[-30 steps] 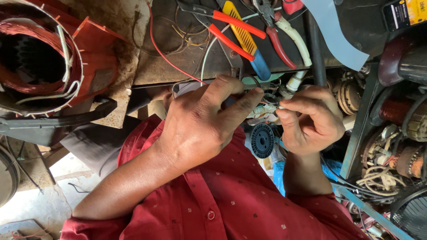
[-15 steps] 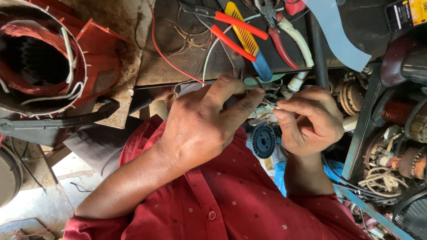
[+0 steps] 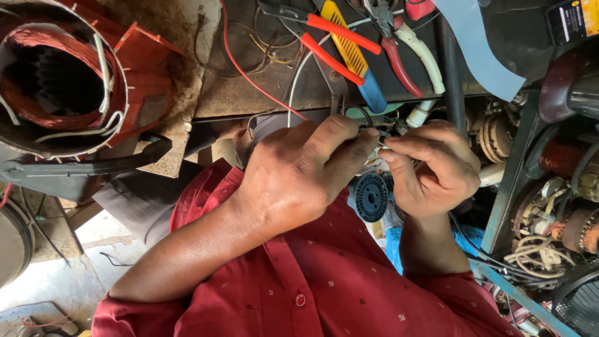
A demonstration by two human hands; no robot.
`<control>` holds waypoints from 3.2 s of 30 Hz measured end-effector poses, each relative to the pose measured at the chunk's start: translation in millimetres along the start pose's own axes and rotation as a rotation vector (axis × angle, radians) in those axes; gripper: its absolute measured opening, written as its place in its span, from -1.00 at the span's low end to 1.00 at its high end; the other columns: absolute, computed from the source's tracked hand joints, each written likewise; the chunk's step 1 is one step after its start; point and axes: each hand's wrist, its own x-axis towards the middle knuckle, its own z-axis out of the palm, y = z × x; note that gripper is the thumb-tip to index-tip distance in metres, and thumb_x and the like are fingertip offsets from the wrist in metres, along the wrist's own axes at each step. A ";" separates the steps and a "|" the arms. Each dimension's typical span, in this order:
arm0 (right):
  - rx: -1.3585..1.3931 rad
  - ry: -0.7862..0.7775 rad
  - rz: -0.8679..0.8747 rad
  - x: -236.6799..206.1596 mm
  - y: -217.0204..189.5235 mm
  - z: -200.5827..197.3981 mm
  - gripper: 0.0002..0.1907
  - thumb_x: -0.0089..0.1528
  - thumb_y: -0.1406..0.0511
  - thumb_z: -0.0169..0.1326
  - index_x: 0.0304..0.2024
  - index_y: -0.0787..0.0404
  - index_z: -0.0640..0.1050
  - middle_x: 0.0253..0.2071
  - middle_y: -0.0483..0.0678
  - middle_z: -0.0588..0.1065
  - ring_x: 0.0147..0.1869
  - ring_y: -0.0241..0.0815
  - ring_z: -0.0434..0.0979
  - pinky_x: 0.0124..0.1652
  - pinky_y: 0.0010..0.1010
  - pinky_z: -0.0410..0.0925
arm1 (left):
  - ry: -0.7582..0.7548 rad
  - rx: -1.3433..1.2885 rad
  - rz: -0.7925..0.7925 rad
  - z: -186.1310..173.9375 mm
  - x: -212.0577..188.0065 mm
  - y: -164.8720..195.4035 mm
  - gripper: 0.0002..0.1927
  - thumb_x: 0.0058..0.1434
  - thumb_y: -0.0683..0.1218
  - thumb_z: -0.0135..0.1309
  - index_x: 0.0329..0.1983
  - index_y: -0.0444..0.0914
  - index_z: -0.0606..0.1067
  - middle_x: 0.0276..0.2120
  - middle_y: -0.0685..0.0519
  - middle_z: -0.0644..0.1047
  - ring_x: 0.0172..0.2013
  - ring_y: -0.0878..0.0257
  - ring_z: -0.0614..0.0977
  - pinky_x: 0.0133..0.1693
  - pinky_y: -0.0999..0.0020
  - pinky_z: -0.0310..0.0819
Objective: The person sits on the floor of a repair workshop and works on an electric motor stator with copper windings. They use pliers to cut and strip wire insulation, twist the wire ends together by hand, and connect the lead wires to the motor windings, at one point reaching to the workbench for tools and materials.
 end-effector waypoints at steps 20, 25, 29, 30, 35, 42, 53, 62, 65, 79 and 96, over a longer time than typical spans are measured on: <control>0.088 -0.021 0.032 4.9 1.5 -0.1 -0.84 0.26 0.52 0.34 -0.12 0.40 0.64 -0.22 0.11 0.55 -0.18 -0.13 0.61 -0.26 -0.48 0.52 | 0.072 -0.251 -0.100 5.4 -1.9 -12.1 -0.75 0.28 -0.22 0.20 0.03 -0.24 0.57 0.00 0.07 0.52 -0.13 0.14 0.70 -0.11 0.31 0.66; 0.168 -0.045 0.047 3.8 2.2 -1.6 -0.86 0.34 0.55 0.28 -0.05 0.44 0.63 -0.14 0.16 0.55 -0.19 -0.16 0.67 -0.21 -0.47 0.58 | 0.008 -0.175 -0.104 4.5 -6.6 -16.4 -0.69 0.22 -0.25 0.19 0.05 -0.22 0.56 0.01 0.04 0.54 -0.13 0.12 0.69 -0.14 0.28 0.62; 0.179 -0.061 0.038 2.2 4.7 -0.6 -0.88 0.36 0.59 0.25 -0.06 0.46 0.63 -0.15 0.17 0.54 -0.17 -0.14 0.67 -0.18 -0.42 0.56 | -0.024 -0.135 -0.087 6.1 -8.1 -16.8 -0.65 0.18 -0.24 0.18 0.05 -0.23 0.55 0.00 0.03 0.53 -0.14 0.12 0.68 -0.14 0.26 0.60; 0.186 -0.064 0.028 2.5 5.7 -0.5 -0.87 0.35 0.60 0.25 -0.06 0.46 0.63 -0.16 0.17 0.54 -0.17 -0.13 0.66 -0.18 -0.42 0.56 | -0.026 -0.131 -0.081 6.0 -7.9 -17.0 -0.65 0.18 -0.23 0.17 0.06 -0.24 0.54 0.01 0.03 0.52 -0.13 0.12 0.67 -0.14 0.26 0.60; 0.196 -0.080 0.001 3.7 8.3 0.2 -0.85 0.30 0.62 0.27 -0.09 0.46 0.63 -0.18 0.15 0.54 -0.19 -0.14 0.66 -0.21 -0.44 0.54 | -0.037 -0.127 -0.066 5.0 -6.7 -17.8 -0.68 0.23 -0.20 0.16 0.07 -0.26 0.54 0.00 0.03 0.50 -0.11 0.13 0.66 -0.12 0.25 0.59; 0.116 -0.093 -0.012 1.9 6.0 1.4 -0.81 0.27 0.62 0.33 -0.10 0.44 0.64 -0.21 0.10 0.54 -0.23 -0.14 0.62 -0.27 -0.49 0.54 | -0.029 -0.106 -0.050 10.9 -8.9 -18.1 -0.68 0.22 -0.19 0.16 0.05 -0.28 0.54 -0.01 0.01 0.50 -0.14 0.12 0.65 -0.16 0.24 0.58; 0.105 -0.083 -0.021 7.0 8.5 6.1 -0.82 0.29 0.56 0.33 -0.07 0.39 0.65 -0.19 0.08 0.54 -0.20 -0.15 0.63 -0.25 -0.50 0.56 | 0.017 -0.195 -0.132 10.2 -3.6 -23.4 -0.75 0.26 -0.26 0.15 0.01 -0.24 0.53 -0.09 0.03 0.55 -0.20 0.11 0.68 -0.18 0.31 0.60; 0.123 -0.099 -0.004 7.0 6.4 7.0 -0.80 0.31 0.62 0.31 -0.05 0.40 0.64 -0.17 0.10 0.54 -0.19 -0.14 0.63 -0.22 -0.47 0.57 | 0.009 -0.273 -0.146 8.2 -3.6 -24.0 -0.77 0.27 -0.22 0.27 -0.03 -0.22 0.56 -0.12 0.05 0.54 -0.24 0.11 0.67 -0.21 0.25 0.57; 0.148 -0.089 0.002 6.2 7.1 8.4 -0.80 0.31 0.65 0.27 -0.07 0.41 0.63 -0.20 0.09 0.54 -0.23 -0.16 0.62 -0.25 -0.50 0.54 | 0.031 -0.245 -0.124 9.7 -4.2 -25.3 -0.75 0.24 -0.23 0.26 -0.03 -0.20 0.55 -0.06 0.05 0.55 -0.20 0.12 0.68 -0.17 0.24 0.58; 0.098 -0.070 -0.003 12.0 2.4 9.4 -0.84 0.28 0.60 0.29 -0.12 0.39 0.63 -0.26 0.07 0.53 -0.29 -0.15 0.60 -0.32 -0.48 0.42 | 0.054 -0.229 -0.108 17.3 -4.0 -24.2 -0.73 0.23 -0.24 0.25 0.00 -0.21 0.55 -0.02 0.05 0.55 -0.18 0.15 0.68 -0.19 0.30 0.60; -0.056 -0.116 0.033 4.3 13.9 -4.0 -0.82 0.30 0.40 0.45 -0.10 0.28 0.69 -0.28 0.03 0.54 -0.28 -0.17 0.56 -0.30 -0.49 0.36 | 0.017 -0.210 -0.161 14.2 0.6 -22.1 -0.79 0.28 -0.20 0.28 -0.05 -0.20 0.54 -0.14 0.07 0.53 -0.24 0.14 0.66 -0.23 0.26 0.56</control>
